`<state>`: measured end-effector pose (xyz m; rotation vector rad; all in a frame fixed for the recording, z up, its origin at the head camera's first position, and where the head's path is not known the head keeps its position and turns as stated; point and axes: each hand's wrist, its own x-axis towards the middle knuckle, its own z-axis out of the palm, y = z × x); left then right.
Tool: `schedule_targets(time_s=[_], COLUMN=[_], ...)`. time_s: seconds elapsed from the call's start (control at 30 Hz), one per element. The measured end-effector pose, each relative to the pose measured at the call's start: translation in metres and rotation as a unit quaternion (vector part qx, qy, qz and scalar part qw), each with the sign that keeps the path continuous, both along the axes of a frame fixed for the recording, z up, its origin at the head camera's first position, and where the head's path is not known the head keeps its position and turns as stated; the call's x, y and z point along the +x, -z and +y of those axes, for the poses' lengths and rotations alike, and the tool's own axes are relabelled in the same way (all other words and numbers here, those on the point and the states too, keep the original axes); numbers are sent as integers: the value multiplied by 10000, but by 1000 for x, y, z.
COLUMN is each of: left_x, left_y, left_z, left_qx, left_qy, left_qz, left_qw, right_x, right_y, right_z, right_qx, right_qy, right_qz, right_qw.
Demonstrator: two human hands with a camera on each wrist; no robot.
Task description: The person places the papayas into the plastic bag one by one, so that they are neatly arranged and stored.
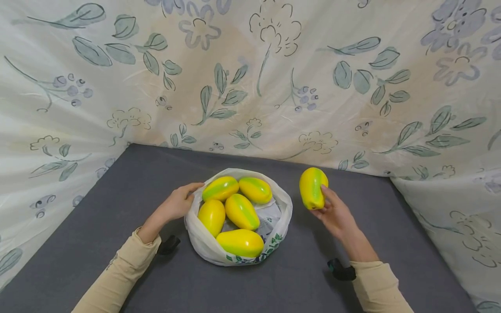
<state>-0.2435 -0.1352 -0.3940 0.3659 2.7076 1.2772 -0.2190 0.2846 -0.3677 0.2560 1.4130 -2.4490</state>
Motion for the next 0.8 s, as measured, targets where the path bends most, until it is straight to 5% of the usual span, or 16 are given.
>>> schedule_targets(time_s=[0.43, 0.8], left_x=[0, 0], left_y=[1, 2], left_z=[1, 0], left_qx=[-35, -78], left_qy=[-38, 3], left_qz=[-35, 21], left_qw=[10000, 10000], right_x=[10, 17], right_y=[4, 4], right_z=[-19, -33], right_qx=[-426, 199], right_qy=[-283, -302], right_qz=[354, 361], right_qw=[9981, 9987])
